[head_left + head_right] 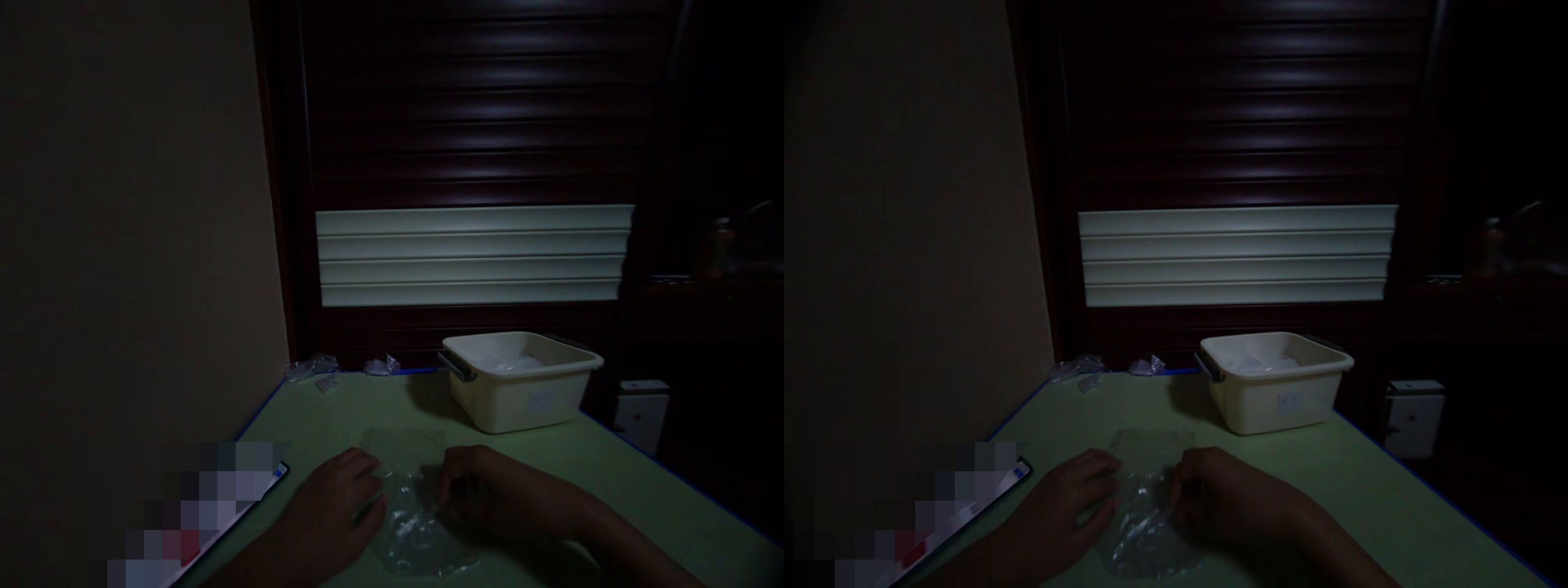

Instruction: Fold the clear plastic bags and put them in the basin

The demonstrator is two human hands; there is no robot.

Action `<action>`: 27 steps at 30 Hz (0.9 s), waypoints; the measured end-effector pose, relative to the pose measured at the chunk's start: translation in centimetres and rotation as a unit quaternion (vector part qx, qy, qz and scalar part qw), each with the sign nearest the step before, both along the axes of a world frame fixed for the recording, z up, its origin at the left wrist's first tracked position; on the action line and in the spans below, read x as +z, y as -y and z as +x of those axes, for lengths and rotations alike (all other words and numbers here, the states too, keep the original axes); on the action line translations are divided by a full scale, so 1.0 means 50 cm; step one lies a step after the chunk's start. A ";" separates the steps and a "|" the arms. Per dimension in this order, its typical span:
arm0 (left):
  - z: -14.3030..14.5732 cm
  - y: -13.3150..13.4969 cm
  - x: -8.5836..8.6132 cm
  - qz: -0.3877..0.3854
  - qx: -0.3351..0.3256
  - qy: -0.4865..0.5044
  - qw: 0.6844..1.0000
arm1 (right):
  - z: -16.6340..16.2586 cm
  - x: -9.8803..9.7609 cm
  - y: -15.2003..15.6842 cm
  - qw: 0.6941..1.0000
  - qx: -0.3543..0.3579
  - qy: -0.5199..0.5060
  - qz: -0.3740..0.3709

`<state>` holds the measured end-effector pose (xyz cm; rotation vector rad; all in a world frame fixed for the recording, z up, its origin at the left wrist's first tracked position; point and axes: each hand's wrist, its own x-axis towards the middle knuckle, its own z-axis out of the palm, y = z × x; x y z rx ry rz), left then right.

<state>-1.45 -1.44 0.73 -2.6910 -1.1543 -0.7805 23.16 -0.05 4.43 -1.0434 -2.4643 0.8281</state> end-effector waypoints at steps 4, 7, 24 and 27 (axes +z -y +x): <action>0.002 0.002 -0.002 -0.034 0.009 -0.033 0.999 | -0.005 -0.023 -0.009 1.000 0.013 0.016 0.023; 0.009 0.011 0.002 -0.026 0.009 -0.056 0.998 | -0.001 -0.033 -0.014 0.999 0.035 0.026 0.027; -0.025 -0.052 -0.031 -0.031 0.123 0.043 0.991 | -0.002 -0.097 -0.117 0.965 -0.221 -0.044 0.133; -0.024 -0.054 -0.034 -0.038 0.126 0.036 0.991 | -0.012 -0.105 -0.121 0.967 -0.214 -0.030 0.135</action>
